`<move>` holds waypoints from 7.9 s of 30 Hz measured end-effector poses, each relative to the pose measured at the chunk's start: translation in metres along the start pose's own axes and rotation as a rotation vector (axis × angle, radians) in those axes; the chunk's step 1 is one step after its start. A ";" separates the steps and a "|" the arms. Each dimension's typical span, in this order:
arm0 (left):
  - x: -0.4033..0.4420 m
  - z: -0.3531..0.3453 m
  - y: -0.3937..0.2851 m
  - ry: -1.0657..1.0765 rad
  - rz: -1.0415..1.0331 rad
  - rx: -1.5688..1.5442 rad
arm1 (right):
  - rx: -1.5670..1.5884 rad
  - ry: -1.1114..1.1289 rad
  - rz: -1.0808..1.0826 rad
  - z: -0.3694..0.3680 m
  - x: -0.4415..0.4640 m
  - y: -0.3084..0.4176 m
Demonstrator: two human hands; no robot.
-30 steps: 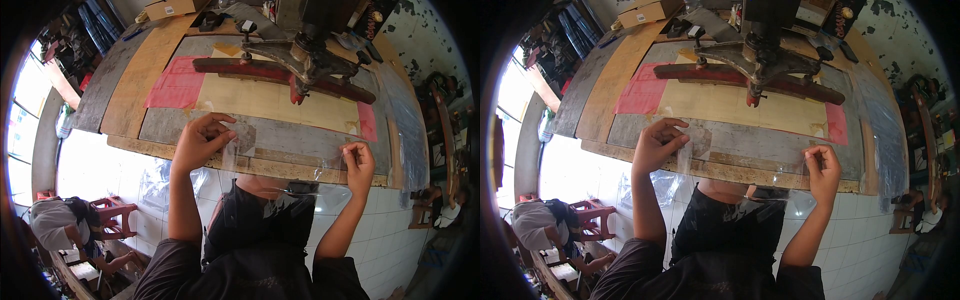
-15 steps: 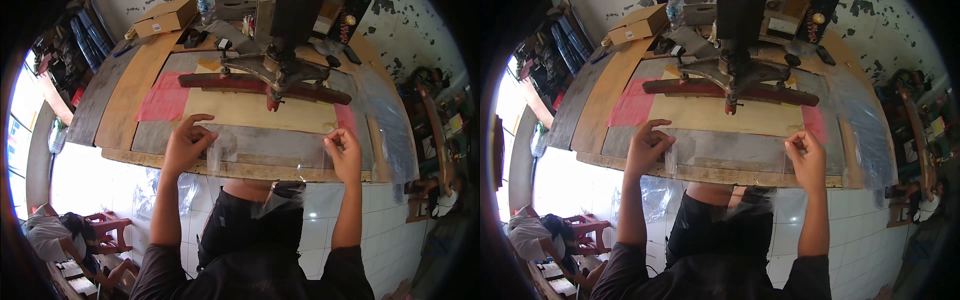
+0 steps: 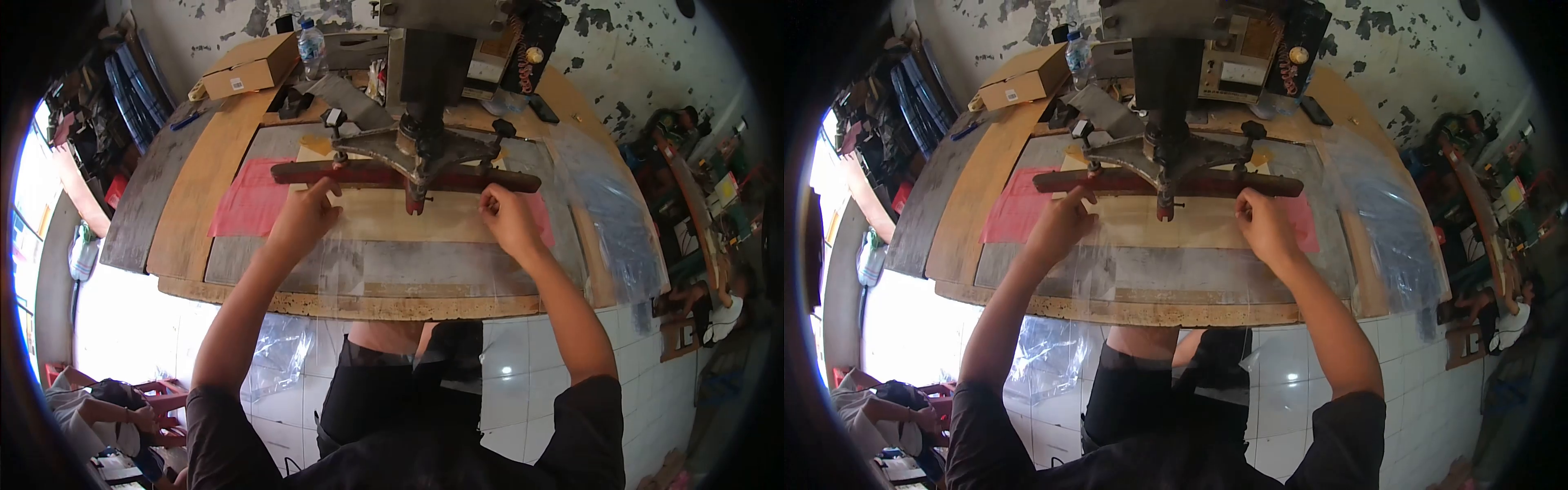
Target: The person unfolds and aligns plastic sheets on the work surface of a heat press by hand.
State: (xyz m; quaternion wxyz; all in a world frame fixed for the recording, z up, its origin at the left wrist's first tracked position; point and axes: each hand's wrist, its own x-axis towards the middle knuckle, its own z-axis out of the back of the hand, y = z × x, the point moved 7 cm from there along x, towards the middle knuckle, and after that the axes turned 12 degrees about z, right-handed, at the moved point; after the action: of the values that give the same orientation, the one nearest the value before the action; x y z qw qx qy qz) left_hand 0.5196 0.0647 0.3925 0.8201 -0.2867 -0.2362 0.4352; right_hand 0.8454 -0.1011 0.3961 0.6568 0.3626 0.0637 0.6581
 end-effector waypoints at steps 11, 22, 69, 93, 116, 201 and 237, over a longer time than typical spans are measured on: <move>-0.020 -0.007 -0.015 -0.230 -0.194 0.285 | -0.256 -0.021 0.147 -0.004 -0.007 0.017; -0.023 -0.020 -0.010 -0.224 -0.288 0.567 | -0.308 0.020 0.195 -0.002 -0.013 0.016; -0.034 -0.016 -0.023 -0.179 -0.201 0.398 | -0.397 0.011 0.246 0.006 -0.022 -0.006; -0.032 -0.015 -0.019 -0.173 -0.172 0.378 | -0.367 0.007 0.256 0.004 -0.019 0.001; -0.032 -0.017 -0.015 -0.217 -0.189 0.367 | -0.397 -0.065 0.292 0.009 -0.022 -0.001; -0.045 -0.003 -0.003 -0.151 -0.217 0.173 | -0.366 -0.231 0.399 0.021 -0.028 0.010; -0.046 -0.009 -0.016 -0.162 -0.239 0.338 | -0.417 -0.086 0.355 0.013 -0.021 0.003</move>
State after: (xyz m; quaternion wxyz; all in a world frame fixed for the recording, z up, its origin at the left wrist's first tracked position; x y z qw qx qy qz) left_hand 0.5112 0.0161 0.3904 0.8806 -0.0796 -0.2573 0.3900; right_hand 0.8479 -0.1263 0.3990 0.5938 0.2525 -0.1655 0.7458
